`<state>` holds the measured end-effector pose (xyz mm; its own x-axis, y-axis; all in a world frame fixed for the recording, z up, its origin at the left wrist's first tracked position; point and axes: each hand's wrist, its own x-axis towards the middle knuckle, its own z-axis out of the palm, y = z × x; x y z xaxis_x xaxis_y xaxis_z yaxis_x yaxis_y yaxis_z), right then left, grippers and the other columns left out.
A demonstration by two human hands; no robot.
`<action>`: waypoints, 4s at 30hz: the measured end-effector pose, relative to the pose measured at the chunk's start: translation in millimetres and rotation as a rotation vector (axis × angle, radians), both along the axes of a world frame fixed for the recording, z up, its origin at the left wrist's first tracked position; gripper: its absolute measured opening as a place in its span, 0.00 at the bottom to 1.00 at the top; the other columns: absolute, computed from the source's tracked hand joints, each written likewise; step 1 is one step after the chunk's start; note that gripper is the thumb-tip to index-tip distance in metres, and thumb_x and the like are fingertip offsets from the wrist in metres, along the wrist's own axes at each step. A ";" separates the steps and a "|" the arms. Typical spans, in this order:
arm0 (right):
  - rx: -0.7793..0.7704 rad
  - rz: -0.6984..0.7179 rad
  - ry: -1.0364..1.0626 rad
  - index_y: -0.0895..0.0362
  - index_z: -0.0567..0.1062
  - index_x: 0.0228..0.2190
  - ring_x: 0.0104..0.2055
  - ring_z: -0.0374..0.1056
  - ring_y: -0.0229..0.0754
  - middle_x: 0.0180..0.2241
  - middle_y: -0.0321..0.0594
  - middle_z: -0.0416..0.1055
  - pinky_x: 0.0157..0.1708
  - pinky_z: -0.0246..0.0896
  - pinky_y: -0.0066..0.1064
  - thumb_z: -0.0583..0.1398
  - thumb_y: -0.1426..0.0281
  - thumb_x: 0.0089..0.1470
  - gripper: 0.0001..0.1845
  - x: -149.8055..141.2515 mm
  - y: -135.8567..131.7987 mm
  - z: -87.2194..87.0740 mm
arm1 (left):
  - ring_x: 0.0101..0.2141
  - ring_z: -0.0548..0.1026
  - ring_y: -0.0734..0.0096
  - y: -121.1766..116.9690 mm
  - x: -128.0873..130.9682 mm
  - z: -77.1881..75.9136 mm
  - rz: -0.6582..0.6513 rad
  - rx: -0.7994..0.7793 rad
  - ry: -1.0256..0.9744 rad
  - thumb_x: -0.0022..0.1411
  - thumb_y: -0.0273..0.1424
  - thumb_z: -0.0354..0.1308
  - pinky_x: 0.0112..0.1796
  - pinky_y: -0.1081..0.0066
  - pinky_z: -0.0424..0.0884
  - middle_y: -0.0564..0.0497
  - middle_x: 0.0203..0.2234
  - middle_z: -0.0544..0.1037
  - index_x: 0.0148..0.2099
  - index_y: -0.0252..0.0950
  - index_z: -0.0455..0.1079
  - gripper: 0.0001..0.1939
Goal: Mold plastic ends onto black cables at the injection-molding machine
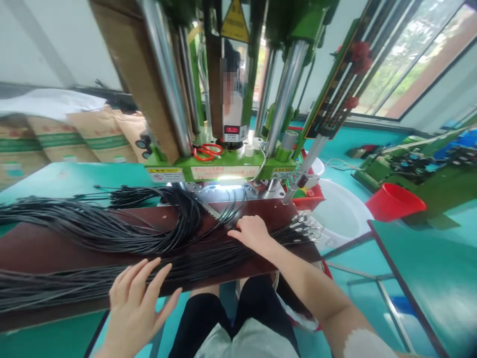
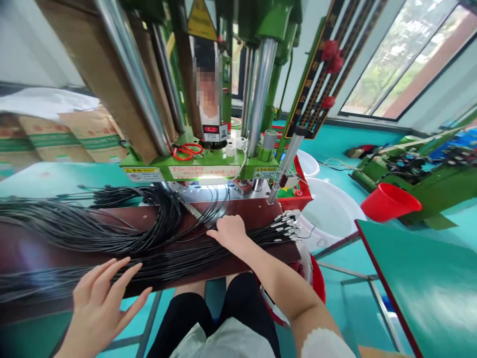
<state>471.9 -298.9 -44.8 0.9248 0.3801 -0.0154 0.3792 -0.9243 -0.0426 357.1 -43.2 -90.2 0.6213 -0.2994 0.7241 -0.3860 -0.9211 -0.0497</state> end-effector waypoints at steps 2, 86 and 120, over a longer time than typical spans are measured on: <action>-0.021 0.002 -0.005 0.59 0.76 0.28 0.34 0.69 0.44 0.31 0.43 0.74 0.32 0.56 0.33 0.53 0.57 0.54 0.19 0.7 -0.7 -0.6 | 0.48 0.65 0.49 -18.8 3.0 7.1 -0.085 -0.008 0.021 0.49 0.34 0.60 0.49 0.50 0.59 0.39 0.42 0.70 0.47 0.35 0.64 0.22; 2.654 -0.357 -0.129 0.56 0.70 0.24 0.25 0.63 0.34 0.21 0.29 0.65 0.33 0.62 0.31 0.67 0.70 0.36 0.11 -46.8 -130.1 27.7 | 0.26 0.75 0.69 -214.7 85.3 96.5 -0.576 -0.633 1.194 0.56 0.45 0.48 0.27 0.72 0.71 0.51 0.27 0.77 0.37 0.38 0.63 0.16; 2.483 -0.175 -0.045 0.57 0.76 0.35 0.41 0.68 0.42 0.36 0.40 0.75 0.49 0.57 0.38 0.61 0.65 0.49 0.11 -66.5 -133.8 24.0 | 0.23 0.71 0.71 -249.8 71.9 97.2 -0.680 -0.401 1.207 0.60 0.41 0.43 0.25 0.73 0.66 0.51 0.23 0.73 0.28 0.37 0.63 0.16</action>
<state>405.5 -432.7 -20.8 0.9222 -0.3617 0.1367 0.3717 0.7316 -0.5715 429.0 -293.0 7.0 0.7262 -0.6870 -0.0261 -0.3662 -0.4186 0.8311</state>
